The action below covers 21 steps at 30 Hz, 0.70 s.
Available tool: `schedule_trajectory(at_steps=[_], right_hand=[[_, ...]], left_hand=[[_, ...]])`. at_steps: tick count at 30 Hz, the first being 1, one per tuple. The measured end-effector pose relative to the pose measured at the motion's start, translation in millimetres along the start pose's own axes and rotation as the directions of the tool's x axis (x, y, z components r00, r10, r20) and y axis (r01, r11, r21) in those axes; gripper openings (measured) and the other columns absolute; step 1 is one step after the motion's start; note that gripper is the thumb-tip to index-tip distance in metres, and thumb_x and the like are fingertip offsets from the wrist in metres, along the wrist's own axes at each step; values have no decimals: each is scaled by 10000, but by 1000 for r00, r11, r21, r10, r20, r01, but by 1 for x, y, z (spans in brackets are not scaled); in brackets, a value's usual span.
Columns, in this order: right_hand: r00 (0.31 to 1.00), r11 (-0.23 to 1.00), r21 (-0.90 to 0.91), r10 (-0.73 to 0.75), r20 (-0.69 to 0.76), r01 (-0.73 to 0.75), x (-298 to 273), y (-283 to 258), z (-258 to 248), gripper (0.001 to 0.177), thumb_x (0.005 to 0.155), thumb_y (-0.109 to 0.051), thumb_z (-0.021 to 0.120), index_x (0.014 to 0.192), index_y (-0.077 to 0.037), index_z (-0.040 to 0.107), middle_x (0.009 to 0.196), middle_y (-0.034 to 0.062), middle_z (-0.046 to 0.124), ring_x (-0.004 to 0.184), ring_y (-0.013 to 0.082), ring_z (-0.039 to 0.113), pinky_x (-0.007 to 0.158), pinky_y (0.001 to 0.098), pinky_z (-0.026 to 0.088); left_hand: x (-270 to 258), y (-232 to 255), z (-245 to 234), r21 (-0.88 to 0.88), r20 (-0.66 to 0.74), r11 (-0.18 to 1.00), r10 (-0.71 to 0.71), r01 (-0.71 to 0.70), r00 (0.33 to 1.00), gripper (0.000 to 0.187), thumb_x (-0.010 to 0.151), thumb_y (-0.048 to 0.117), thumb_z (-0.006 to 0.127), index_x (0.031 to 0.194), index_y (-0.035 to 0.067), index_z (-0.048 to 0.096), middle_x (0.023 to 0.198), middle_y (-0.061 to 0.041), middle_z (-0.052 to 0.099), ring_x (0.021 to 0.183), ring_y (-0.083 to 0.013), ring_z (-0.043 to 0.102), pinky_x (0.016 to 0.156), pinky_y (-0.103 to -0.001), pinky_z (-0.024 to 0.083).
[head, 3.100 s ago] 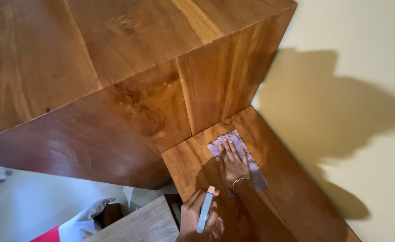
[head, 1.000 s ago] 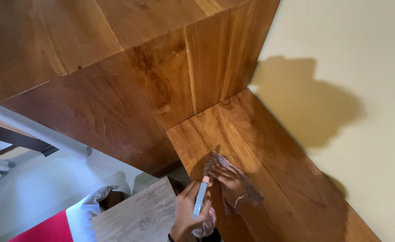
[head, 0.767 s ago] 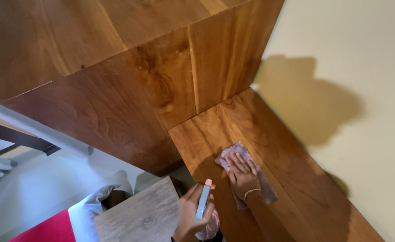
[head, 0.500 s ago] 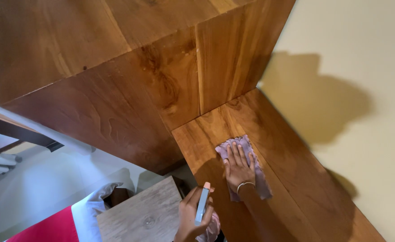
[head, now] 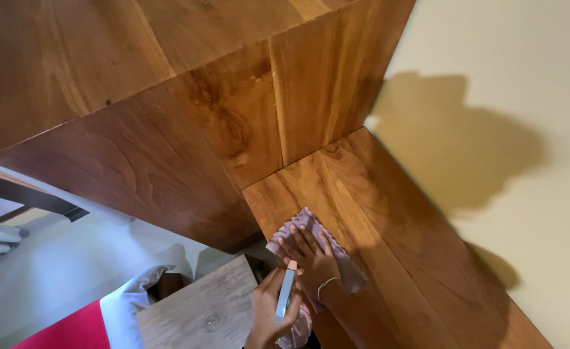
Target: Wiping down electronic devices and a wooden desk surface with a cloth and spray.
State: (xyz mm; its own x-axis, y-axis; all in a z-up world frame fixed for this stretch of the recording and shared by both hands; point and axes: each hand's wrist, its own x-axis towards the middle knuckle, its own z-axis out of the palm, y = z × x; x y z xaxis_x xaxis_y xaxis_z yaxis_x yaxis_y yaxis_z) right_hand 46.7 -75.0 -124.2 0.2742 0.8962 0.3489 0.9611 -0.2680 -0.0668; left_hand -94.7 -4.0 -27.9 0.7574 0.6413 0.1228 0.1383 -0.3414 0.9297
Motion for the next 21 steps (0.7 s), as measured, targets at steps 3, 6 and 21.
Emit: schedule_trajectory(at_steps=[3, 6, 21], right_hand=[[993, 1000, -1, -4, 120, 4, -13, -4, -1, 831, 762, -426, 590, 1552, -244, 404, 1719, 76, 169, 1580, 258, 109, 1220, 551, 53], [998, 991, -132, -24, 51, 30, -30, -8, 14, 764, 888, -525, 424, 1599, -285, 279, 1729, 60, 151, 1582, 247, 120, 1233, 543, 34], [945, 947, -116, 311, 102, -299, -106, 16, -24, 606, 991, -415, 394, 1559, -206, 381, 1619, 9, 373, 1523, 216, 256, 1257, 525, 27]], left_hand=[[2, 1, -1, -2, 16, 1000, 25, -25, 1000, 376, 702, 92, 626, 1056, 74, 751, 784, -37, 724, 583, -197, 638, 566, -288, 527], [3, 0, 1, -6, 17, 996, 92, -92, 996, 369, 690, 68, 624, 1030, 63, 765, 746, -36, 725, 517, -177, 601, 492, -277, 490], [-15, 26, 12, -94, 160, 990, 116, -102, 980, 299, 709, 117, 634, 977, 57, 752, 729, -29, 714, 533, -177, 619, 523, -282, 508]])
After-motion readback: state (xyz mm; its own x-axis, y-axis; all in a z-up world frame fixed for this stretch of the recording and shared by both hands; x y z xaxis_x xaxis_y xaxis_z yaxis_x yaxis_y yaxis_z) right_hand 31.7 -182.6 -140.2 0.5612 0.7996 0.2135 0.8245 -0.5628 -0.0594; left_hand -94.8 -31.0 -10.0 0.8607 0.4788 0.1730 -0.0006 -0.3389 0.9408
